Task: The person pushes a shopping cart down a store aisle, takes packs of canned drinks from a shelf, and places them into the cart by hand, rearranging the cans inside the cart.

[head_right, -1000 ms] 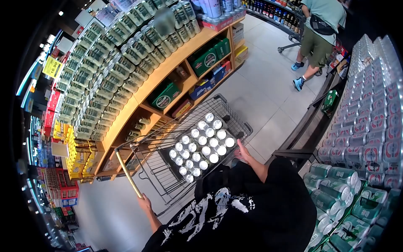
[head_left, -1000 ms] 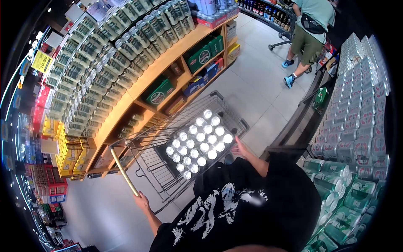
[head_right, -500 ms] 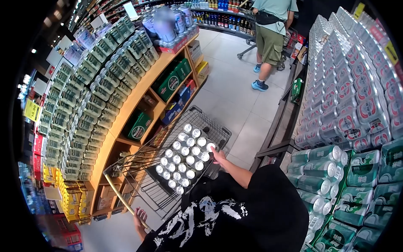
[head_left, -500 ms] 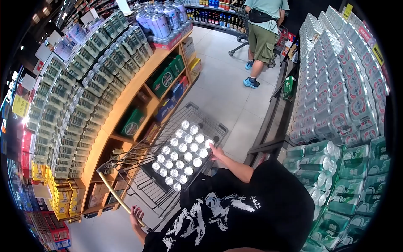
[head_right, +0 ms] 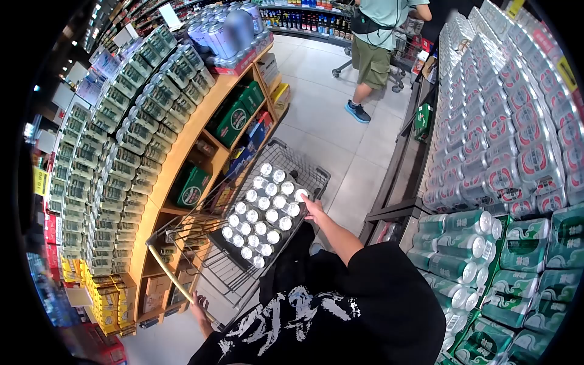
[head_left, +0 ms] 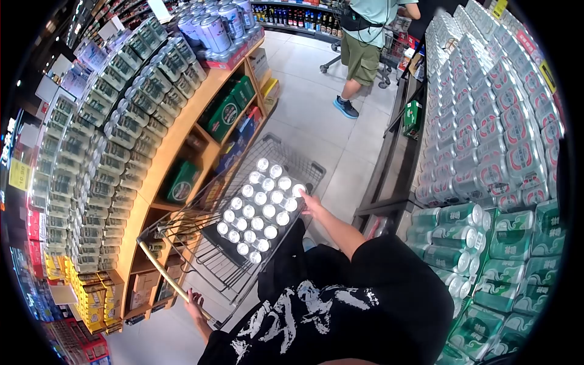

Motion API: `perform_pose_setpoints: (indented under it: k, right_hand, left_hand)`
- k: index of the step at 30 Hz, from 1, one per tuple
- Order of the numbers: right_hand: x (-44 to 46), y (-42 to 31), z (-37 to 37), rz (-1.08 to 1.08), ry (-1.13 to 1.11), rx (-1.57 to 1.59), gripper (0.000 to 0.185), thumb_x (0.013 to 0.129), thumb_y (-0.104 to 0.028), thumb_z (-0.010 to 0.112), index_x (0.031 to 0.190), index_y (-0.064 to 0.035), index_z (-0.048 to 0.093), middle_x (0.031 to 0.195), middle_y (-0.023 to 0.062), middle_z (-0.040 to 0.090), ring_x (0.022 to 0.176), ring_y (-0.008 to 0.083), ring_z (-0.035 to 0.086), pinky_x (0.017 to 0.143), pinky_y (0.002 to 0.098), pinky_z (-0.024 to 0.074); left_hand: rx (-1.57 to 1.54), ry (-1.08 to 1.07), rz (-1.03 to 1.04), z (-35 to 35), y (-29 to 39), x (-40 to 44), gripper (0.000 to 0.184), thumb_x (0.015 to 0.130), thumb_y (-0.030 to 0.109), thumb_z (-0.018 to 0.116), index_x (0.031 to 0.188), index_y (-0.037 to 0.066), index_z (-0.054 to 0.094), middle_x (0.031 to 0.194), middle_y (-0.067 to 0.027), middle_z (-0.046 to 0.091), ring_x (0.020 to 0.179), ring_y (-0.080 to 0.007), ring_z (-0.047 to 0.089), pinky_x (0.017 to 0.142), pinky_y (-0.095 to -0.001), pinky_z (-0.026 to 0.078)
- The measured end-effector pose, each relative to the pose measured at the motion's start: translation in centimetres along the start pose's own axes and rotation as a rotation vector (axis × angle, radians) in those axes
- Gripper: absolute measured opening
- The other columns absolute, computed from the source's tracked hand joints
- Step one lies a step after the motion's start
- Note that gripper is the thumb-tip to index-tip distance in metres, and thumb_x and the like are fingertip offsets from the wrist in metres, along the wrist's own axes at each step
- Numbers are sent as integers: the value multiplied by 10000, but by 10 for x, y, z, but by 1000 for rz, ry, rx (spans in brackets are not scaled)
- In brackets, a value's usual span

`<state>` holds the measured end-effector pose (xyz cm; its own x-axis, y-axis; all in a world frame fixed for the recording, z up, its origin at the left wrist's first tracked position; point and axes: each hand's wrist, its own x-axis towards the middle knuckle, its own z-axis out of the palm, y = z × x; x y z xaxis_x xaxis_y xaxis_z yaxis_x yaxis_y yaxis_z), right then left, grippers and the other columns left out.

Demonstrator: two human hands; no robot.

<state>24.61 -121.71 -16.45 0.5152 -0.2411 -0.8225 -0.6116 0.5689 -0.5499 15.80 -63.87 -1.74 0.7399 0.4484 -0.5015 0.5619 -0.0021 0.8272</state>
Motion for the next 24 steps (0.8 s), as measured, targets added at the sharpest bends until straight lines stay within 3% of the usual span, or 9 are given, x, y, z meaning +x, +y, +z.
perform_pose_setpoints:
  k: [4,7,10,13,15,18,21,23,24]
  right_hand:
    - [25,-21,-3,73,-41,81,865,751,-544,711,1333,16,400,1313,216,489,1166,377,521,984,555,390]
    - [52,-32,-3,70,-18,79,1024,697,-532,764,1357,37,227,1201,259,540,1030,408,592,902,574,444]
    - [74,-49,-7,120,-17,82,944,682,-538,776,1298,43,358,1184,229,539,1033,428,582,927,596,413]
    - [83,-65,-14,140,-98,67,833,701,-560,750,1232,11,457,1116,159,559,1005,416,589,950,588,403]
    - [80,-81,-14,163,-110,46,831,718,-575,728,1254,-5,447,1142,152,545,1046,414,565,962,583,394]
    - [106,-85,-16,186,-143,108,905,718,-597,712,1342,-32,377,1346,177,435,1184,425,455,1009,589,335]
    - [129,-88,-26,228,-146,101,874,718,-597,712,1322,-47,402,1347,157,441,1163,393,476,991,572,354]
    - [115,-107,-24,228,-161,117,831,724,-597,707,1292,-56,434,1317,151,470,1148,364,491,972,559,372]
    - [116,-113,-25,224,-218,108,806,729,-596,704,1276,-60,452,1286,145,499,1129,346,508,960,544,383]
  left_hand:
    - [-113,-70,-52,20,11,8,360,886,401,612,1115,130,554,816,16,554,779,-111,562,672,-282,450]
    - [-262,-158,-49,35,18,14,313,859,361,648,1065,148,546,863,17,555,843,-113,553,726,-283,447]
    - [-385,-202,-22,49,17,32,272,811,275,694,1002,164,535,912,33,552,911,-120,538,796,-308,437]
    - [-557,-248,-5,65,12,50,195,828,234,652,988,171,559,1018,30,590,1052,-151,505,887,-336,391]
    - [-732,-351,-65,79,17,52,175,828,235,669,927,191,531,1012,3,595,1102,-215,490,930,-403,386]
    - [-849,-479,-45,96,25,54,220,833,294,677,819,172,494,931,27,578,1107,-234,472,926,-423,384]
    - [-843,-555,-4,114,35,56,236,820,324,678,843,179,494,721,48,467,973,-183,498,922,-409,385]
    - [-846,-561,23,120,33,64,264,842,330,652,806,162,451,592,46,352,658,-103,412,855,-381,399]
    - [-848,-572,24,123,35,67,253,847,320,646,805,164,452,588,46,349,643,-100,408,852,-378,400]
